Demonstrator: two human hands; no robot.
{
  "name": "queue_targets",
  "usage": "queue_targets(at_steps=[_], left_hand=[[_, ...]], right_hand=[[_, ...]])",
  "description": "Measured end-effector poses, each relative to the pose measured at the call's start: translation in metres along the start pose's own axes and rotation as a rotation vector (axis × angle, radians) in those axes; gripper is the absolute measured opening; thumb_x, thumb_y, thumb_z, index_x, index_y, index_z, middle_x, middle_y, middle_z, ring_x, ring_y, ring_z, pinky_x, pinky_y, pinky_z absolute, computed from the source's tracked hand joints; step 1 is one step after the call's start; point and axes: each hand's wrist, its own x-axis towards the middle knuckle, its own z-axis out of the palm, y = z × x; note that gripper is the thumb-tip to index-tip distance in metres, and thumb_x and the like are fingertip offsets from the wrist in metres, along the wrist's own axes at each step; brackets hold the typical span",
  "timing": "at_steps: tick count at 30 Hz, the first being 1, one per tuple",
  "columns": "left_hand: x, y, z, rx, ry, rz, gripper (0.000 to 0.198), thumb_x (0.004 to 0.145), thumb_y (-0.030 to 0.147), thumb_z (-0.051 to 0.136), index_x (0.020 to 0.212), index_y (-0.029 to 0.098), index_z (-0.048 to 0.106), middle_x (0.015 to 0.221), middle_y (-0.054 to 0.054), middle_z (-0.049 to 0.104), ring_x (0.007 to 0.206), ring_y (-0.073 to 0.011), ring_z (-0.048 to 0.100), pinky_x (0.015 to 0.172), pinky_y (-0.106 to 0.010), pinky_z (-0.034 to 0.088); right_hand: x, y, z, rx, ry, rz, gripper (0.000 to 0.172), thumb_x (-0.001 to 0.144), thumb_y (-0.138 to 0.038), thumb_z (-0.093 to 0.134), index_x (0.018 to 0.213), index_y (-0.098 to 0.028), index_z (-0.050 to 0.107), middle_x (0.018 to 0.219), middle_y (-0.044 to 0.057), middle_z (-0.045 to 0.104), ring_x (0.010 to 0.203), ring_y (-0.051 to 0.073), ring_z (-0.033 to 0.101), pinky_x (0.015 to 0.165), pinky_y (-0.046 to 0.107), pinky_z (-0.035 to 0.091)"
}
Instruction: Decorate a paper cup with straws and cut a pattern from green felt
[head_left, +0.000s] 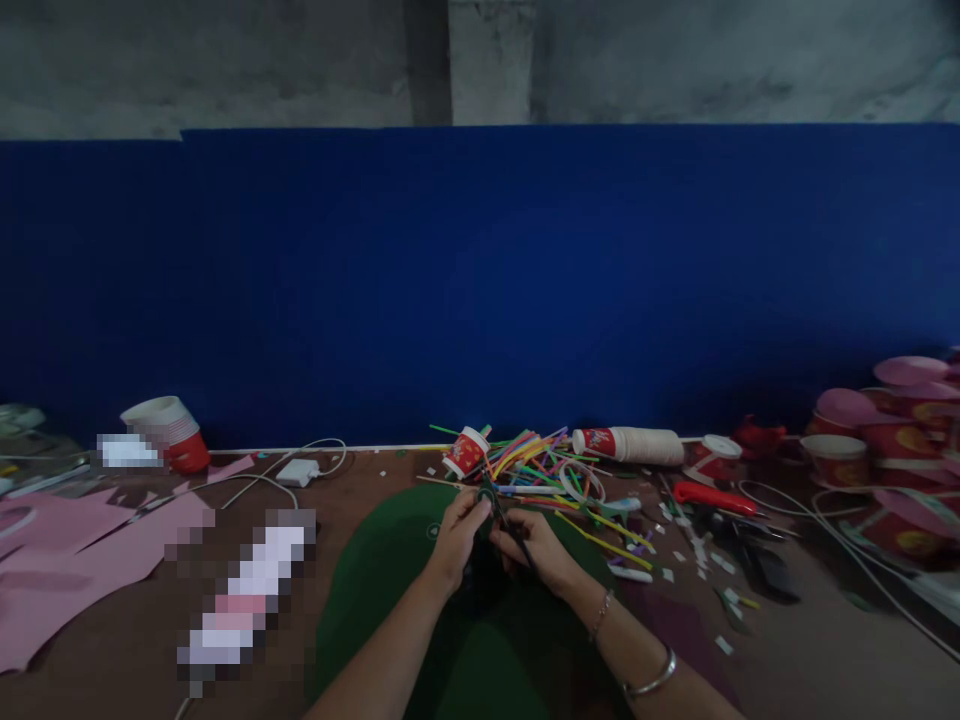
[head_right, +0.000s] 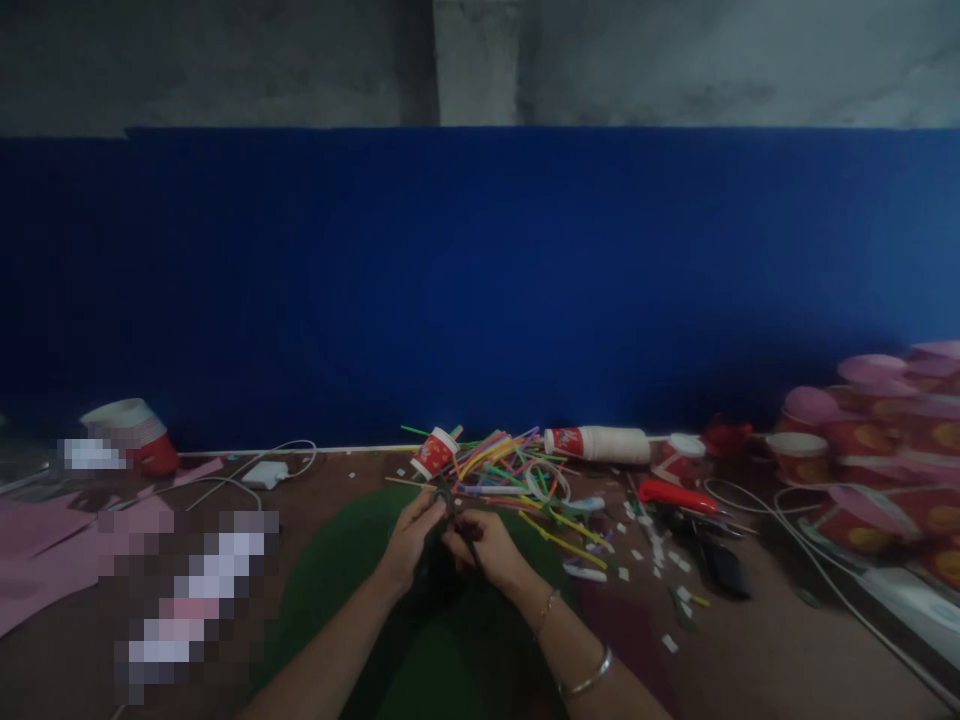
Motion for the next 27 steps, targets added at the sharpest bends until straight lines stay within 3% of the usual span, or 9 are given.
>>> queue_targets(at_steps=[7,14,22,27], left_hand=[[0.003,0.003,-0.006,-0.042,-0.065,-0.001,0.018,0.072,0.033,0.064,0.068,0.016,0.066,0.081,-0.004,0.059,0.082,-0.0185,0.053,0.077,-0.027,0.039],[0.003,0.004,-0.008,-0.046,-0.04,-0.021,0.024,0.069,0.034,0.066,0.055,0.016,0.056,0.07,-0.002,0.056,0.071,-0.0164,0.052,0.069,-0.025,0.04],[0.002,0.005,-0.004,0.057,0.102,0.075,0.023,0.073,0.038,0.063,0.065,0.017,0.062,0.069,0.001,0.055,0.071,-0.0156,0.05,0.069,-0.025,0.038],[0.001,0.008,-0.002,0.063,0.061,0.074,0.023,0.071,0.039,0.065,0.068,0.017,0.064,0.071,0.0,0.057,0.072,-0.0163,0.05,0.069,-0.025,0.038]], right_hand=[[0.0,0.002,-0.003,-0.059,-0.016,-0.006,0.031,0.069,-0.044,0.064,0.065,-0.016,0.051,0.041,-0.008,0.045,0.034,0.006,0.039,0.036,0.018,0.028],[-0.003,-0.008,-0.001,-0.058,-0.025,0.016,0.023,0.068,-0.037,0.062,0.063,-0.017,0.051,0.04,-0.008,0.043,0.035,0.006,0.039,0.038,0.019,0.028],[-0.002,-0.006,-0.002,-0.06,-0.005,0.02,0.026,0.069,-0.039,0.062,0.065,-0.016,0.051,0.04,-0.008,0.046,0.035,0.007,0.041,0.037,0.018,0.029],[-0.001,-0.001,-0.001,-0.015,0.009,-0.018,0.033,0.07,-0.047,0.063,0.073,-0.015,0.054,0.045,-0.005,0.052,0.039,0.008,0.046,0.04,0.019,0.034]])
